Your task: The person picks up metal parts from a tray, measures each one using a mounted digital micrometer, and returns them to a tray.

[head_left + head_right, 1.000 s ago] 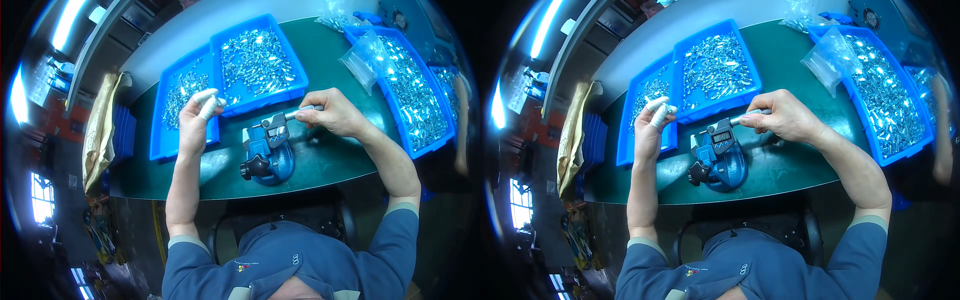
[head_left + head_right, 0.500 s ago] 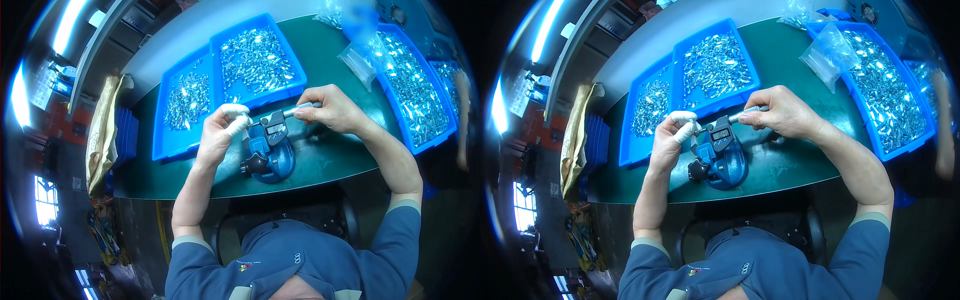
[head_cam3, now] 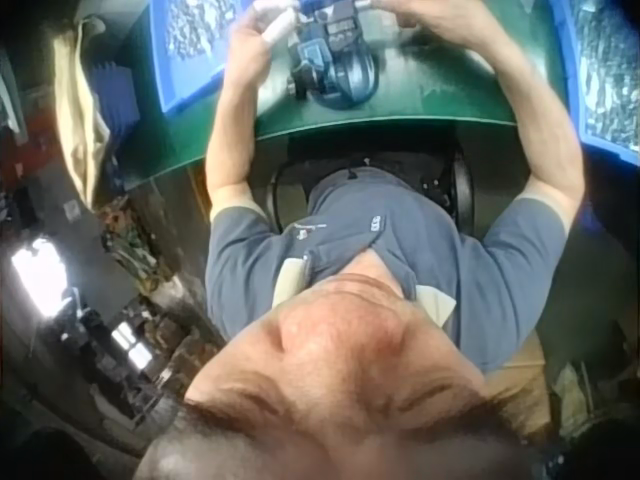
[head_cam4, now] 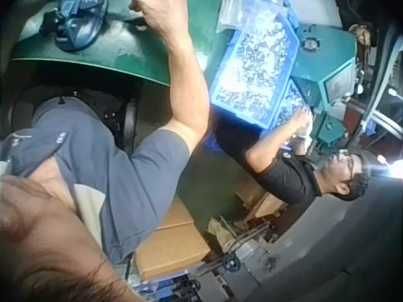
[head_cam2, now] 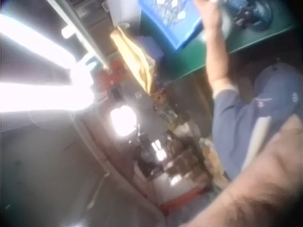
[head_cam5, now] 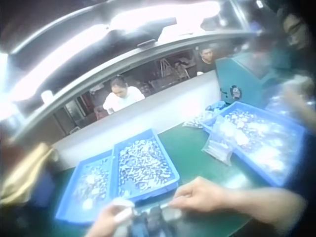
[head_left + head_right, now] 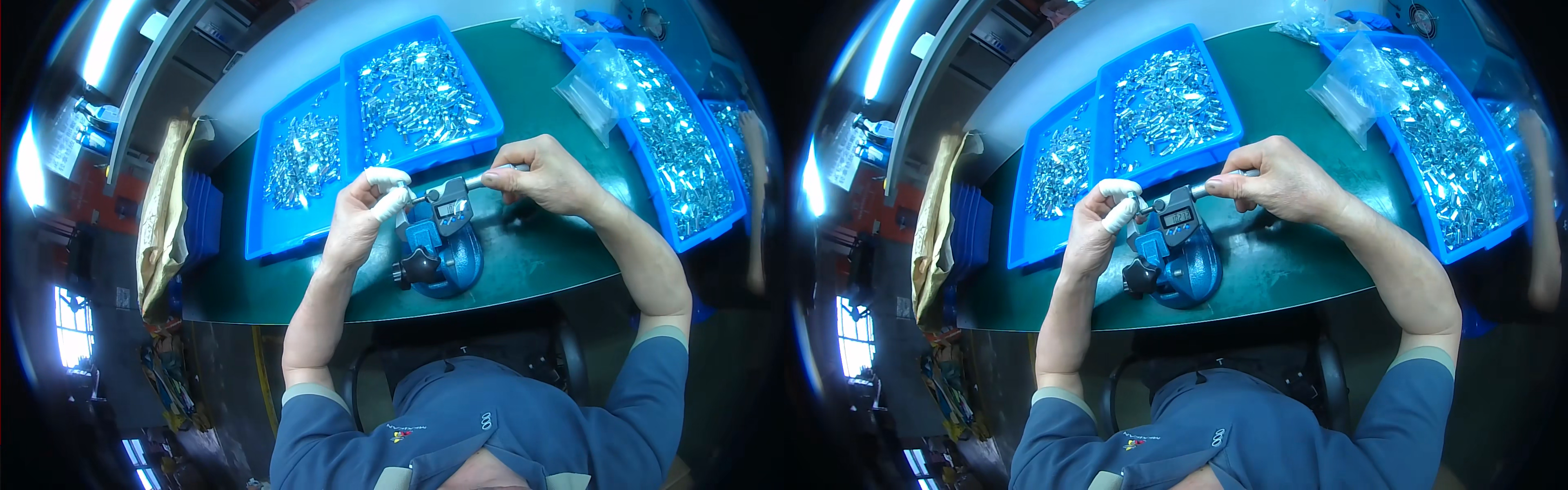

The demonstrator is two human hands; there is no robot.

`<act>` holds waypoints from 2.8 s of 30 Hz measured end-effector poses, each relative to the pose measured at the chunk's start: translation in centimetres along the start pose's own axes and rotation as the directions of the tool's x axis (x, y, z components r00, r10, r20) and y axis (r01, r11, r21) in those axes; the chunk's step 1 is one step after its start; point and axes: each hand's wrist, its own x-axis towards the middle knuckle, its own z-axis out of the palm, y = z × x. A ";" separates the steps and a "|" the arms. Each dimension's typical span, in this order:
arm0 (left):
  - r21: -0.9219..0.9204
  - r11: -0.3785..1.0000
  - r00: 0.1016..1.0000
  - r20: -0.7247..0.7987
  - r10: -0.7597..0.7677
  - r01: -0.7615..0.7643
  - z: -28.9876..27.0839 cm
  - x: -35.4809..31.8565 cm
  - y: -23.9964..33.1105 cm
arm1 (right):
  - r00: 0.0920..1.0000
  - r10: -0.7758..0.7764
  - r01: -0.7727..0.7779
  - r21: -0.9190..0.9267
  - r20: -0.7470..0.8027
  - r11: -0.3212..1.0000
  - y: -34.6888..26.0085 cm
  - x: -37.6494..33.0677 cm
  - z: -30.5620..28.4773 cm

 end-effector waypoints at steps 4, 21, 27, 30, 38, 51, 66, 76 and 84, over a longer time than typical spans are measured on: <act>-0.010 1.000 1.000 0.001 0.012 -0.012 -0.1 0.1 -0.3 | 1.000 0.009 -0.009 0.012 0.005 1.000 0.0 0.0 0.0; -0.089 0.995 0.999 0.023 -0.032 0.034 -0.2 -0.2 -0.2 | 1.000 0.018 -0.018 0.003 -0.012 1.000 0.0 0.0 0.0; -0.086 0.996 1.000 0.017 -0.007 0.009 -0.2 -0.4 -0.1 | 1.000 0.006 -0.006 0.015 0.004 1.000 0.0 0.1 0.2; -0.091 0.996 1.000 0.027 0.010 -0.008 -0.3 -0.2 0.1 | 0.999 -0.039 0.038 0.026 0.002 0.999 0.0 -0.2 0.2; 0.891 0.427 0.654 -0.232 0.720 -0.153 -7.2 2.7 4.0 | 0.999 -0.051 0.051 0.011 0.004 0.999 -0.5 -0.3 0.0; 0.863 0.250 0.890 0.456 -0.012 -0.439 -4.1 12.1 2.3 | 0.999 -0.052 0.051 0.052 0.016 0.997 0.0 -0.1 0.2; 0.551 0.806 0.976 0.122 0.182 -0.219 -2.5 7.7 3.1 | 1.000 -0.003 0.003 0.040 -0.011 0.999 -0.4 -0.4 0.3; -0.050 0.996 0.996 0.060 0.070 -0.067 -0.3 1.0 0.9 | 1.000 -0.002 0.002 -0.040 -0.015 0.999 -0.4 0.0 0.1; -0.077 0.997 0.994 0.109 -0.012 0.021 -0.7 0.0 0.9 | 1.000 0.018 -0.018 -0.021 -0.011 1.000 -0.6 0.0 0.4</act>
